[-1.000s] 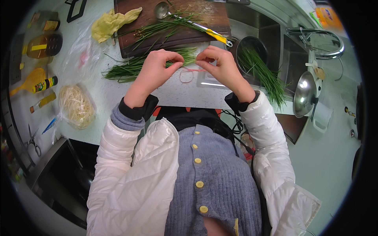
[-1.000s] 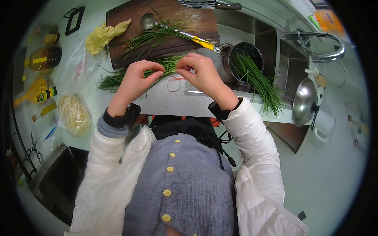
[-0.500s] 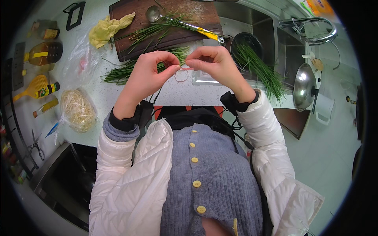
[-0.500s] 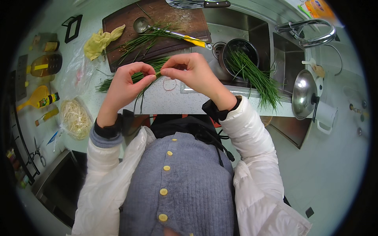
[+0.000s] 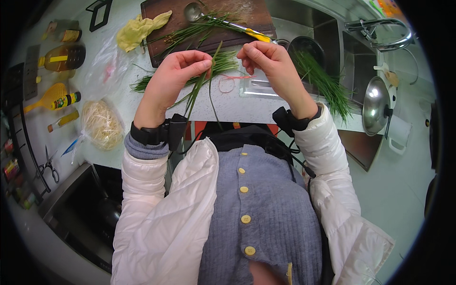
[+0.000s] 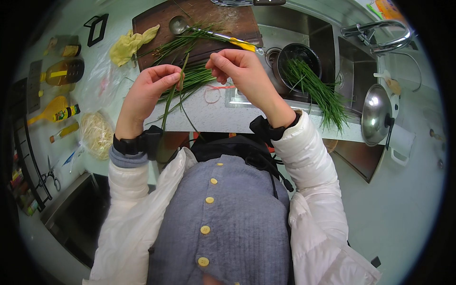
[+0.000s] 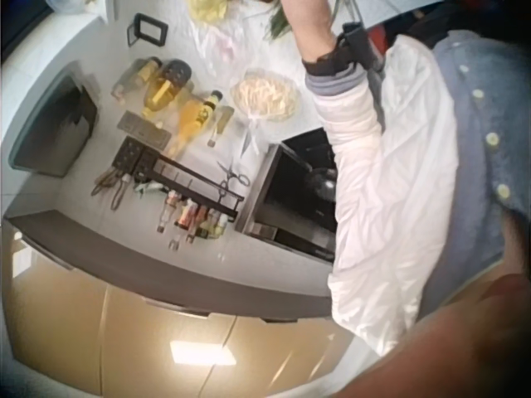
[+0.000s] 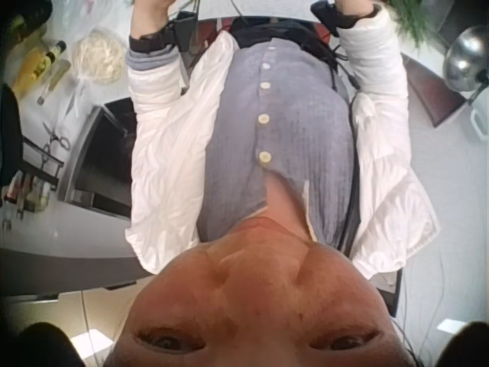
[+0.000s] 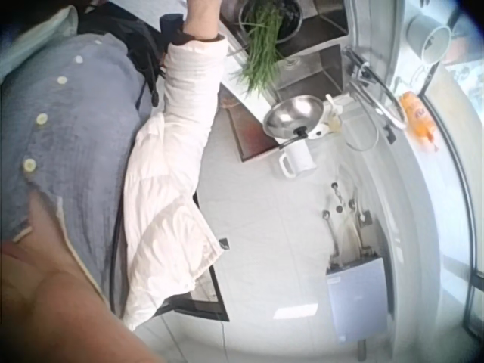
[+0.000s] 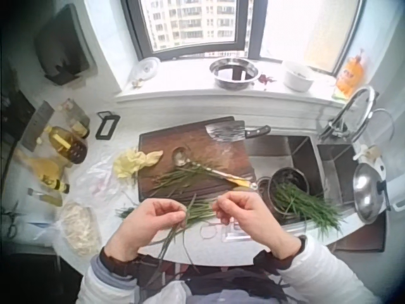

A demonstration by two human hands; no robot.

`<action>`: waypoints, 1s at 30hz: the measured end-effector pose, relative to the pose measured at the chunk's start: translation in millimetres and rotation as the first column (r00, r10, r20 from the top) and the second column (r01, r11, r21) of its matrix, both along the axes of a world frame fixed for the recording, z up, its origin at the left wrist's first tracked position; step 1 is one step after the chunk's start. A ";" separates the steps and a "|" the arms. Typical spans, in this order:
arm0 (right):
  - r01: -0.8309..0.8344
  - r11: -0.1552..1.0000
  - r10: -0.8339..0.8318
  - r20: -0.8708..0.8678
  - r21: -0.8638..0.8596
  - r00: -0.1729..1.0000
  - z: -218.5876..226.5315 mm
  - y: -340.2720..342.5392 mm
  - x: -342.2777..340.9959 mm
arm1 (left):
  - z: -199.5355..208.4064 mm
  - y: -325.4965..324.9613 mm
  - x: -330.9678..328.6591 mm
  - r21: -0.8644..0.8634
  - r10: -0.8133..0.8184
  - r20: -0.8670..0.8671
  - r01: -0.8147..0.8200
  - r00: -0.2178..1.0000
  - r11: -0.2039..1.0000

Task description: The person snaps the tough ends off green onion stalks one by one and places the trimmed stalks into a metal bowl in the sink. The person occasionally picks up a new stalk from the cutting board and continues the trimming process.

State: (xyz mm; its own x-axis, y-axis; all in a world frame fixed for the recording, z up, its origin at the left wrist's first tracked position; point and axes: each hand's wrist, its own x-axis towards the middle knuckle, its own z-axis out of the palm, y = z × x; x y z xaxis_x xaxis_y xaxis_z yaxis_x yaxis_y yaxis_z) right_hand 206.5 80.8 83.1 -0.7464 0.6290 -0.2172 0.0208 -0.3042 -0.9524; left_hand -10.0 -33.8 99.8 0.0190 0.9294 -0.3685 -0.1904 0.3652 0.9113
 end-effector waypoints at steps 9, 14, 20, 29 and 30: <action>0.060 0.981 -0.095 0.184 0.185 0.978 -60.3 29.6 18.4 | 4.1 -6.8 -16.1 0.001 0.137 0.204 -0.140 0.969 0.990; -0.202 0.861 -0.068 0.500 0.467 0.863 -118.2 25.7 11.9 | 25.5 -20.4 -36.7 0.020 0.270 -0.082 -0.269 0.960 0.963; -0.223 0.682 -0.217 0.484 0.696 0.848 -141.2 2.9 -18.3 | 1.6 -15.8 -35.4 0.070 0.206 -0.482 -0.197 0.852 0.978; -0.224 0.875 0.041 0.395 0.429 0.918 -105.5 19.5 -21.6 | -57.6 5.9 -11.4 0.225 0.088 -0.745 0.126 0.661 0.966; -0.176 0.929 0.064 0.324 0.327 0.944 -99.0 20.4 -22.9 | -60.3 8.9 -8.7 0.216 0.073 -0.733 0.130 0.677 0.968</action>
State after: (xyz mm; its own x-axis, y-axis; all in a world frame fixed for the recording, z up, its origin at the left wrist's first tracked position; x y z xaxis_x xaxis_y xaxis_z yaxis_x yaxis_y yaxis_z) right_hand 183.6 101.2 -16.0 -0.7541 0.6154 -0.2294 0.3396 0.0665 -0.9382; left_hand -18.7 -24.9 39.5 -0.1336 0.9897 -0.0510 0.5791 0.1197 0.8064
